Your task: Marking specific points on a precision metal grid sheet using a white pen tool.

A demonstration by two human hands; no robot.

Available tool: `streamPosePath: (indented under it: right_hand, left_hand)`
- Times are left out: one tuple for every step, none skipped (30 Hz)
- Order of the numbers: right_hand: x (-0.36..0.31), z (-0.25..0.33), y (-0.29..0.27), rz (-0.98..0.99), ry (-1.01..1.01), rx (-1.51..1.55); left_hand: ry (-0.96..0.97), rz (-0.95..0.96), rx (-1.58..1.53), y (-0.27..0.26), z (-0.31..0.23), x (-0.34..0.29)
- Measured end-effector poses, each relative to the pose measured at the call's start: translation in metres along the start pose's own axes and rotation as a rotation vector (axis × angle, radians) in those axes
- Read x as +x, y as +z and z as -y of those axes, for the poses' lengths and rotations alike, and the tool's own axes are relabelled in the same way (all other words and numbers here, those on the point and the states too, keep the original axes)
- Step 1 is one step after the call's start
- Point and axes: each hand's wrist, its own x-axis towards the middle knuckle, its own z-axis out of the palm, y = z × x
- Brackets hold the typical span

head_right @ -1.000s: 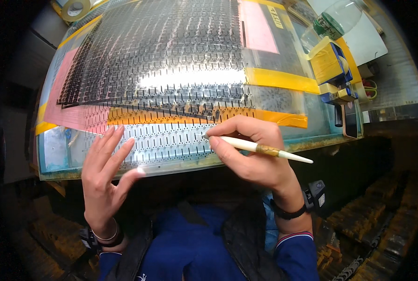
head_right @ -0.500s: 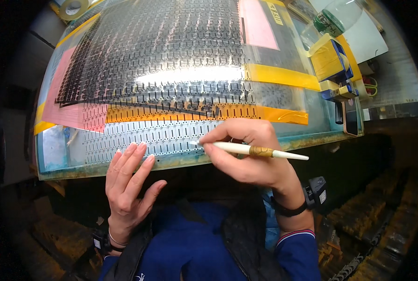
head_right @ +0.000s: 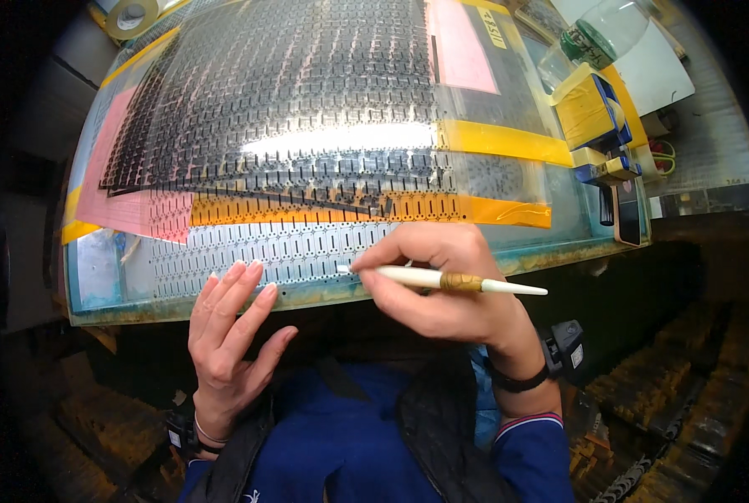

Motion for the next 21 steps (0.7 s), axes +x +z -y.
streamPosePath:
  right_hand:
    - [0.0016,0.0015,0.0068,-0.070,0.037,0.018]
    - [0.0032,0.0019,0.0120,-0.140,0.074,0.036]
    - [0.0046,-0.0027,0.0150,-0.165,0.003,0.022]
    - [0.0041,-0.0030,0.0139,-0.124,-0.004,0.016]
    - [0.0028,-0.0031,0.0114,-0.082,-0.011,0.010]
    - [0.0016,-0.0032,0.0088,-0.041,-0.017,0.004]
    - [0.0016,0.0018,0.0050,0.000,0.036,0.005]
    - [0.0024,0.0010,0.0078,-0.054,0.053,0.022]
    - [0.0034,0.0004,0.0123,-0.108,0.069,0.041]
    - [0.0036,0.0002,0.0146,-0.162,0.086,0.059]
    - [0.0029,0.0007,0.0140,-0.151,0.082,0.064]
    - [0.0029,0.0003,0.0124,-0.110,0.053,0.040]
    - [0.0027,-0.0005,0.0095,-0.069,0.023,0.017]
    - [0.0029,-0.0009,0.0082,-0.029,-0.006,-0.007]
    - [0.0014,0.0001,0.0092,-0.046,0.092,0.061]
    - [0.0021,-0.0007,0.0107,-0.076,0.068,0.046]
    - [0.0030,-0.0024,0.0130,-0.106,0.045,0.031]
    - [0.0037,-0.0031,0.0142,-0.136,0.022,0.017]
    - [0.0034,-0.0028,0.0128,-0.106,0.014,0.005]
    - [0.0027,-0.0023,0.0100,-0.077,0.007,-0.007]
    - [0.0025,-0.0019,0.0085,-0.047,-0.001,-0.018]
  left_hand:
    - [-0.004,0.000,0.005,-0.0012,-0.0006,-0.0006]
    - [-0.009,0.000,0.008,-0.0025,-0.0015,-0.0008]
    - [-0.009,0.000,0.006,-0.0024,-0.0012,-0.0005]
    - [-0.010,0.000,0.005,-0.0025,-0.0009,-0.0003]
    - [-0.008,0.003,0.002,-0.0026,-0.0008,0.0000]
    - [-0.006,0.005,-0.001,-0.0022,-0.0005,0.0006]
    - [-0.004,0.007,-0.005,-0.0018,-0.0001,0.0011]
    - [-0.005,0.008,-0.005,-0.0013,0.0004,0.0010]
    - [-0.005,0.008,-0.004,-0.0015,-0.0001,0.0010]
    - [-0.006,0.008,-0.003,-0.0017,-0.0006,0.0011]
    - [-0.004,0.008,-0.004,-0.0019,-0.0009,0.0015]
    - [-0.004,0.007,-0.003,-0.0024,-0.0009,0.0013]
    - [-0.005,0.006,-0.002,-0.0027,-0.0008,0.0010]
    - [-0.006,0.007,-0.002,-0.0030,-0.0006,0.0006]
    - [-0.006,0.007,-0.004,-0.0029,-0.0005,0.0008]
    - [-0.005,0.008,-0.006,-0.0028,-0.0004,0.0010]
    - [-0.005,0.008,-0.009,-0.0026,-0.0004,0.0013]
    - [-0.006,0.008,-0.012,-0.0026,-0.0006,0.0015]
    - [-0.006,0.008,-0.014,-0.0026,-0.0007,0.0016]
    - [-0.006,0.007,-0.014,-0.0027,-0.0007,0.0017]
    - [-0.007,0.007,-0.012,-0.0027,-0.0007,0.0016]
